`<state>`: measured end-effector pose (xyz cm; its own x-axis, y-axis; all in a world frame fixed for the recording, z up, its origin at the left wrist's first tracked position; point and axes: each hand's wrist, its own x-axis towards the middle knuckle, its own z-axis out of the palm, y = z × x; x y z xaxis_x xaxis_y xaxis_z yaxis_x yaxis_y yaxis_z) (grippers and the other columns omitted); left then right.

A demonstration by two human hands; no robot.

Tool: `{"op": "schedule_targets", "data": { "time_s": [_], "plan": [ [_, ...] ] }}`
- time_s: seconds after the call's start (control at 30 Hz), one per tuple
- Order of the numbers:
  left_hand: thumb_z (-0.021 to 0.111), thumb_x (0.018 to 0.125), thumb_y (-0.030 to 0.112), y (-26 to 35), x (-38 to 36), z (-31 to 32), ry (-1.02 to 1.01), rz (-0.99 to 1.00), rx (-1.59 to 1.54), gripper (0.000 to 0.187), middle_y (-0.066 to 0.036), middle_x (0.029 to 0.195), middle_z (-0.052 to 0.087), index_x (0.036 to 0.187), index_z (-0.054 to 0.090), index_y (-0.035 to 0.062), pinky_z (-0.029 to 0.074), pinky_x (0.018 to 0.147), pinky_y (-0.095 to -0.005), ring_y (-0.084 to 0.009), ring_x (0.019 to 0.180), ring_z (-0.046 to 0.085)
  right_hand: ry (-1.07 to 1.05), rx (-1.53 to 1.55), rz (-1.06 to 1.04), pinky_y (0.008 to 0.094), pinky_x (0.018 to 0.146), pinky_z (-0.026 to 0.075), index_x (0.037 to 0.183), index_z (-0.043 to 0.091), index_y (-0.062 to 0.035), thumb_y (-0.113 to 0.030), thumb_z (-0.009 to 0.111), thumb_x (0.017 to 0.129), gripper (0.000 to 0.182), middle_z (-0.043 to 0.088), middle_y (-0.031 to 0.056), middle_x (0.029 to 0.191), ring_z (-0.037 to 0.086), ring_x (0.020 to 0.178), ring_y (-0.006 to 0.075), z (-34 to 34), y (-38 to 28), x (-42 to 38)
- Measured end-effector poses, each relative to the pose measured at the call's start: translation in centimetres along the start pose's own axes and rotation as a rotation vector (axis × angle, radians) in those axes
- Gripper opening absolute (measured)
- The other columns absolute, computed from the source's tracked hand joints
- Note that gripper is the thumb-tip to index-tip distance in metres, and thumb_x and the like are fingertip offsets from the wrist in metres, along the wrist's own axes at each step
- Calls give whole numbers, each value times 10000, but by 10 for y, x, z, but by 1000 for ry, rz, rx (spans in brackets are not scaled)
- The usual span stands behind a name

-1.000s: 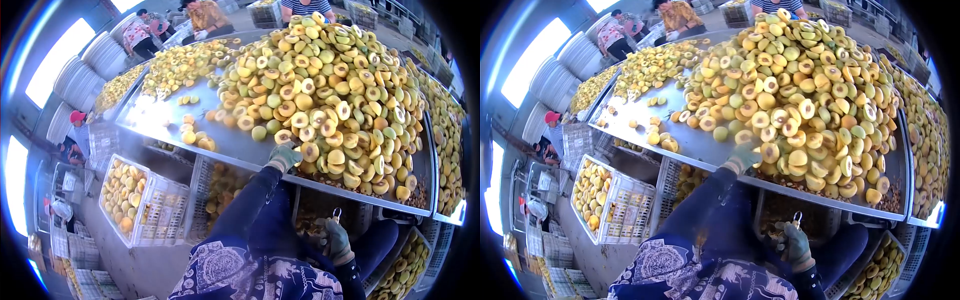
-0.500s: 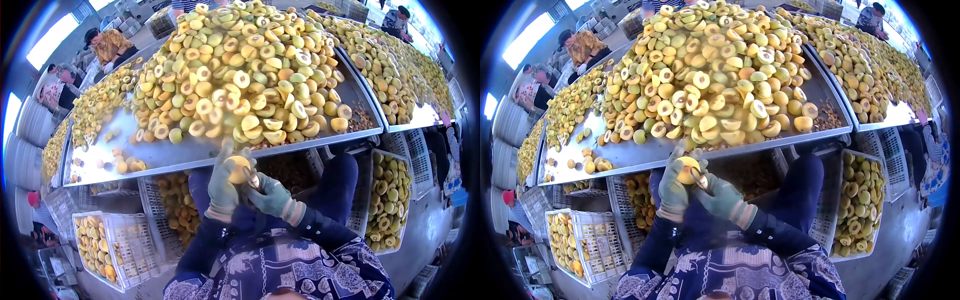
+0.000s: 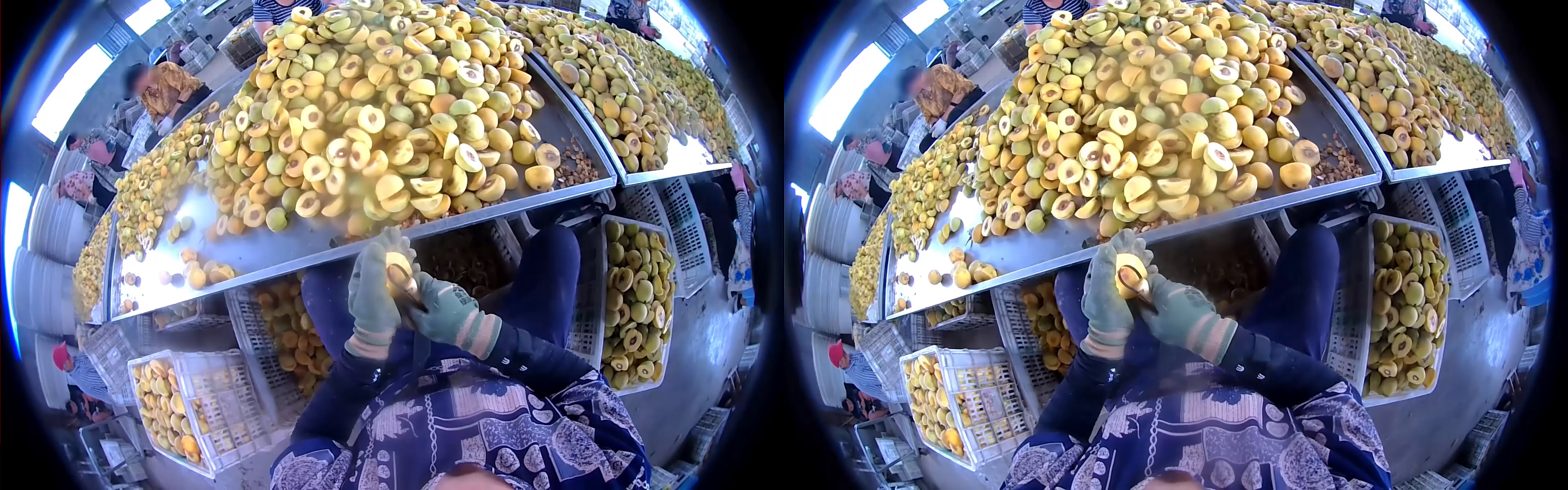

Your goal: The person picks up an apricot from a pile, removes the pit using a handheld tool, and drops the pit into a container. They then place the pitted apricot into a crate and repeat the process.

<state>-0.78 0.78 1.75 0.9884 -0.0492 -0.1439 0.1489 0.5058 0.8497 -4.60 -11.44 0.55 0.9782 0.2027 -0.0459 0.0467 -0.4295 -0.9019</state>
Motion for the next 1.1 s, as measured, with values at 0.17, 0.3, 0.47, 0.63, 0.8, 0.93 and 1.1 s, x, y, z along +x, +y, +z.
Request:
{"op": "schedule_targets", "data": {
  "time_s": [0.17, 0.3, 0.47, 0.63, 0.8, 0.93, 1.1],
  "plan": [
    [504, 986, 365, -8, 3, -13, 11, -47, -28, 457, -149, 1138, 637, 1234, 558, -15, 575, 759, -367, -249, 926, 651, -83, 145, 9, 421, 771, 506, 1105, 590, -37, -220, 604, 864, 303, 665, 233, 907, 656, 847, 382, 8, 5, 3],
    [504, 988, 368, -14, 4, -17, 41, -35, -21, 447, -136, 1133, 646, 1233, 567, 0, 583, 740, -368, -243, 905, 657, -310, 330, 313, 357, 595, 506, 1069, 583, -57, -243, 572, 891, 258, 648, 148, 806, 639, 662, 270, -6, -13, 8],
    [500, 991, 375, -21, 7, -27, 27, -31, 34, 448, -130, 1138, 646, 1240, 571, 9, 585, 751, -359, -231, 914, 661, -619, 745, 625, 223, 376, 374, 997, 556, -89, -252, 564, 899, 190, 528, 24, 680, 481, 486, 90, -29, -30, 14],
    [503, 987, 394, -27, 8, -30, 39, -38, 59, 467, -131, 1142, 641, 1267, 557, 25, 585, 762, -351, -228, 941, 658, -582, 801, 655, 205, 364, 341, 939, 563, -65, -221, 581, 881, 168, 504, 12, 637, 431, 447, 71, -27, -31, 15],
    [493, 989, 404, -32, 16, -30, 1, -46, 34, 481, -134, 1151, 628, 1310, 523, 48, 582, 765, -359, -235, 950, 650, -638, 1119, 655, 187, 349, 330, 882, 569, -24, -248, 588, 883, 225, 481, -6, 587, 410, 406, 59, -12, 3, 16],
    [515, 989, 306, -21, 16, -20, -75, -91, -22, 368, -115, 1104, 649, 1212, 574, 19, 578, 739, -327, -211, 940, 652, -825, 1432, 538, 194, 313, 344, 883, 575, 18, -257, 506, 963, 294, 455, -44, 507, 391, 334, 55, -16, 18, 16],
    [517, 986, 263, -21, 22, -19, -88, -217, -2, 319, -140, 1118, 653, 1149, 586, -2, 582, 728, -324, -227, 864, 678, -898, 1795, 325, 193, 299, 344, 908, 572, 51, -190, 408, 1007, 308, 443, -47, 488, 399, 320, 60, -6, 28, 12]
  ]
}}
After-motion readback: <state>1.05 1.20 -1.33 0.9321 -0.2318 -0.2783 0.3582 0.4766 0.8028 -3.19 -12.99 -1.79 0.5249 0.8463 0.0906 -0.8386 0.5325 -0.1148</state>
